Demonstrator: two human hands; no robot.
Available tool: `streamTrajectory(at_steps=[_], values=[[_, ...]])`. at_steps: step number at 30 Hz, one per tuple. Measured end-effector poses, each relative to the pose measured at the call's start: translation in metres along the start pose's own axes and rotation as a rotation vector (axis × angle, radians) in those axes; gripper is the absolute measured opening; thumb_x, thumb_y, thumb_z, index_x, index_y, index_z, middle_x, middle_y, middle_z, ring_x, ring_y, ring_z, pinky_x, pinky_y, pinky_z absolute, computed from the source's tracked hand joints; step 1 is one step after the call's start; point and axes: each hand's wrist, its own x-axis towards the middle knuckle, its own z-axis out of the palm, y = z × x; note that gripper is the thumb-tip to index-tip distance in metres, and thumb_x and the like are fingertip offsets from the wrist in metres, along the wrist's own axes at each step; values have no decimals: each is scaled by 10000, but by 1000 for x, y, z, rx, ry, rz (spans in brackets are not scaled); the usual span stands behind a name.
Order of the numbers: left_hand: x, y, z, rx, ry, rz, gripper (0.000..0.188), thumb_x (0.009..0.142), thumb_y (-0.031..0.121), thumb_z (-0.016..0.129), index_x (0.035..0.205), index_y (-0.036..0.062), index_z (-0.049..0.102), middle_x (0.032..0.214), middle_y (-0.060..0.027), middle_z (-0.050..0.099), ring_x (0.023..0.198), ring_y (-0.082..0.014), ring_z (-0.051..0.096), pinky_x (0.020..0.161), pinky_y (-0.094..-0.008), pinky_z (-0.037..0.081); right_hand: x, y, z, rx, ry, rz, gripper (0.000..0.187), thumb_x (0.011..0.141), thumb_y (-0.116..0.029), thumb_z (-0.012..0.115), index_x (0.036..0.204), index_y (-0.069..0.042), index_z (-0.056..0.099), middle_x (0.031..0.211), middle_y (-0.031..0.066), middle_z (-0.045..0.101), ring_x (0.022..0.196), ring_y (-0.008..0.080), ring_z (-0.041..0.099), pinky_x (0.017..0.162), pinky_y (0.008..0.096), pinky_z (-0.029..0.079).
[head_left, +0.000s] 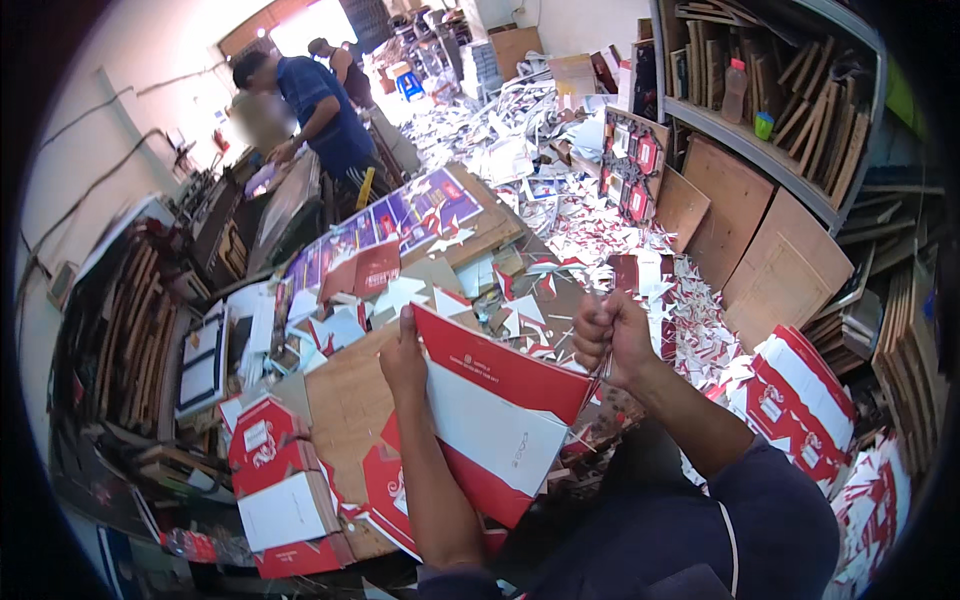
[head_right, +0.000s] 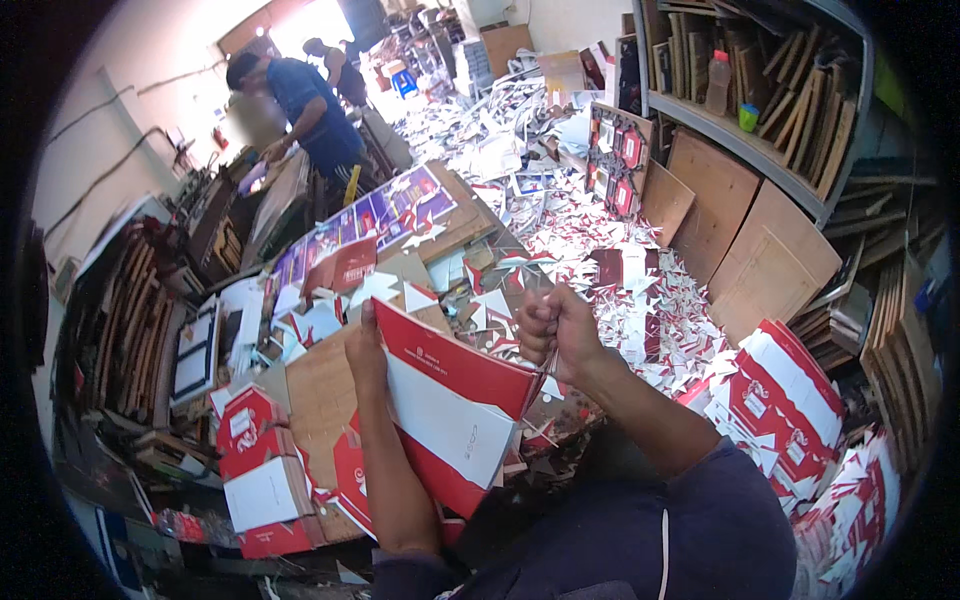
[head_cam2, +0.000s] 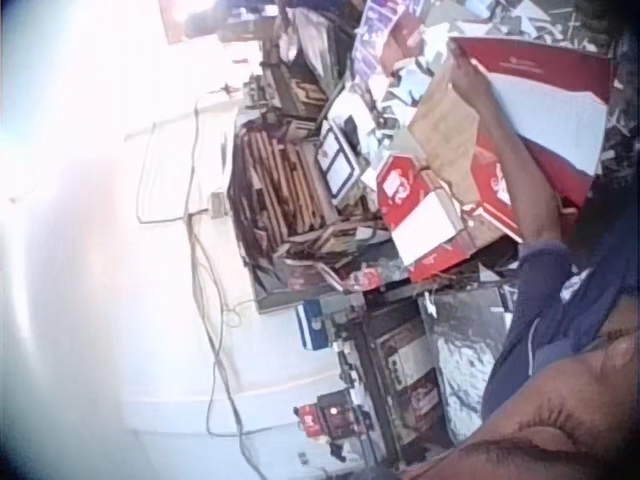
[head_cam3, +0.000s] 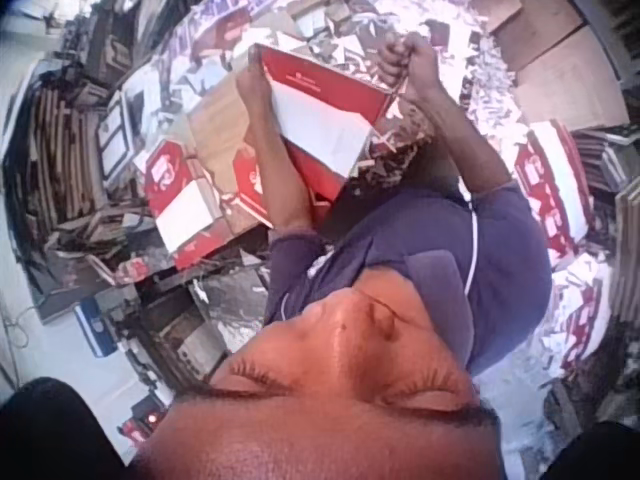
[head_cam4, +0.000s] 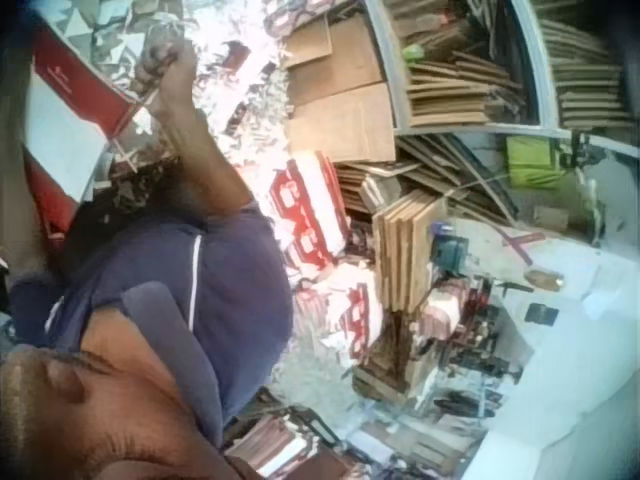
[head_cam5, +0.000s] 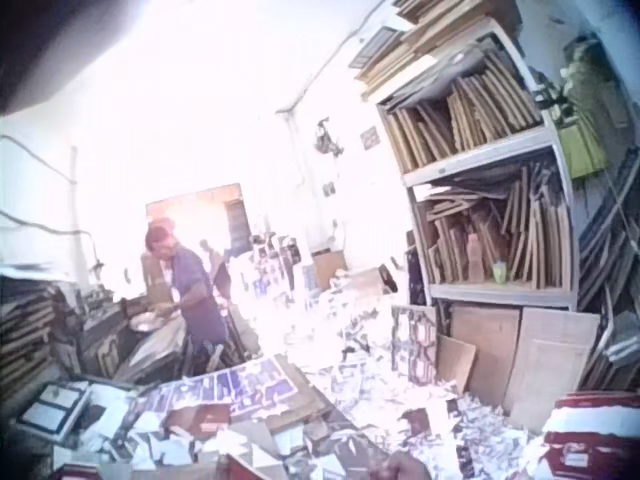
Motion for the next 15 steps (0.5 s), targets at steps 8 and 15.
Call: streamTrajectory(at_steps=[8, 15], values=[[14, -14, -19, 5, 88, -34, 812, 946, 709, 503, 701, -51, 650, 641, -144, 598, 655, -241, 576, 657, -417, 449, -51, -23, 21, -212, -158, -159, 290, 937, -290, 441, 695, -148, 367, 570, -37, 252, 439, 88, 208, 386, 272, 187], [11, 4, -23, 366, 81, -186, 883, 889, 802, 461, 753, -32, 717, 775, -252, 683, 769, -385, 663, 732, -471, 486, -83, -137, -28, -258, -12, -578, 329, 980, -322, 488, 731, -113, 438, 606, -28, 338, 466, 109, 285, 402, 299, 267]])
